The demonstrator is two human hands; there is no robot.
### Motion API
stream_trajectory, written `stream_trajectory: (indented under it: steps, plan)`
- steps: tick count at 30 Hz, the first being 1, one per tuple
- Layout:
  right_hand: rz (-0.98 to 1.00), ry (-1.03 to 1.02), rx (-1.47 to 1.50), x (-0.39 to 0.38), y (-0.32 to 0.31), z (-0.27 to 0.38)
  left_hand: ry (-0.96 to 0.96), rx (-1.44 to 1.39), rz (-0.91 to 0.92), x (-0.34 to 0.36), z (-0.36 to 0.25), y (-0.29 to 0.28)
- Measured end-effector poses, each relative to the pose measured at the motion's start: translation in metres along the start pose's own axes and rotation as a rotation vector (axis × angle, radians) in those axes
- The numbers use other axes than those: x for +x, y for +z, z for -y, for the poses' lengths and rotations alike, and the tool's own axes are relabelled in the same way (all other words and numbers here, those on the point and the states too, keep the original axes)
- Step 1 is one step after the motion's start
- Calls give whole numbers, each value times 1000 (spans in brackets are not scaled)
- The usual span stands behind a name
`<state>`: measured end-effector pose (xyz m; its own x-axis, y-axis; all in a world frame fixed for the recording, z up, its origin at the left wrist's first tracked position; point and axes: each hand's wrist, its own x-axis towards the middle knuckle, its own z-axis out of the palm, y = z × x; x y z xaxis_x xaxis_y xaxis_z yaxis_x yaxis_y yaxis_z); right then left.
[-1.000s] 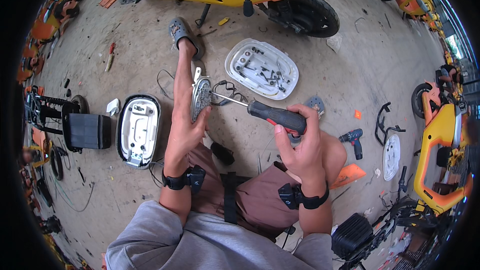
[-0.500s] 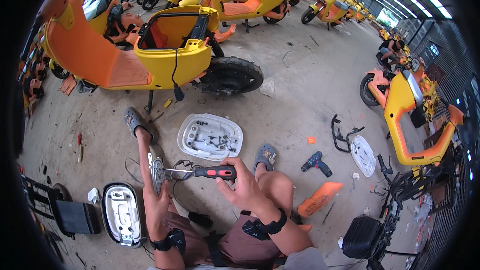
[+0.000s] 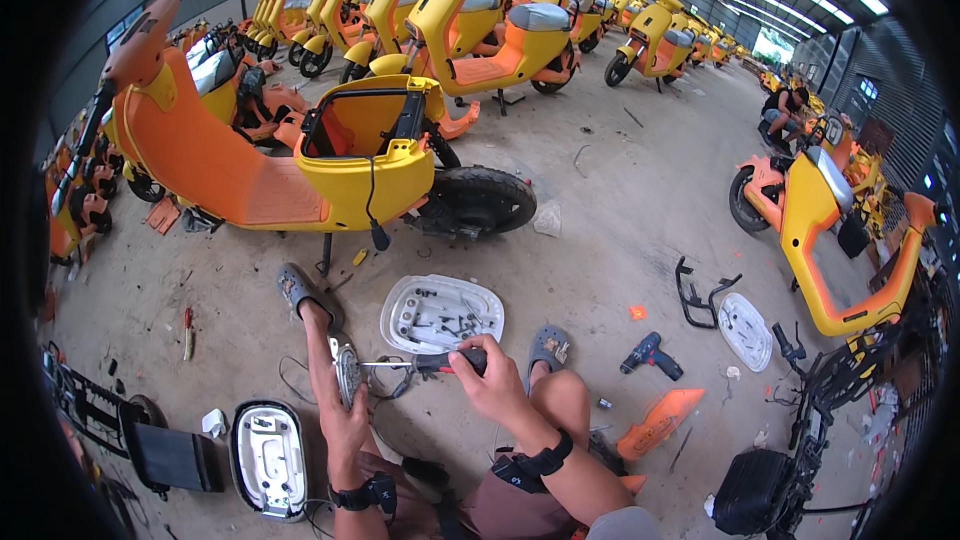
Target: The person sits on the floor and uses a screwdriver to tighten screws on a scooter light component while holding a metal bracket.
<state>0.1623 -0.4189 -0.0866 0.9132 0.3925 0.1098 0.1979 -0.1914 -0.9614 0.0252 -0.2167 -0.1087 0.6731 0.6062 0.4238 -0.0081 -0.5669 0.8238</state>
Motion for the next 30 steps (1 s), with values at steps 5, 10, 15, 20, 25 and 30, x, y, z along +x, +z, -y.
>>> stream_trajectory:
  steps: [5,10,15,20,25,30]
  plan:
    - [30,-54,45,-3,11,3,-292,-185,-3,-6,5,-2]
    - [19,72,244,-8,7,20,-310,-220,11,-17,21,-1]
    - [-31,183,182,-16,-1,65,-217,-238,14,-20,12,-4]
    - [-173,-4,139,-15,-20,102,-433,-747,-58,-6,3,-15]
    - [92,13,-97,28,-1,116,-531,-1071,44,-2,13,-41]
    - [257,113,-436,78,34,54,-505,-1061,35,2,13,-44]
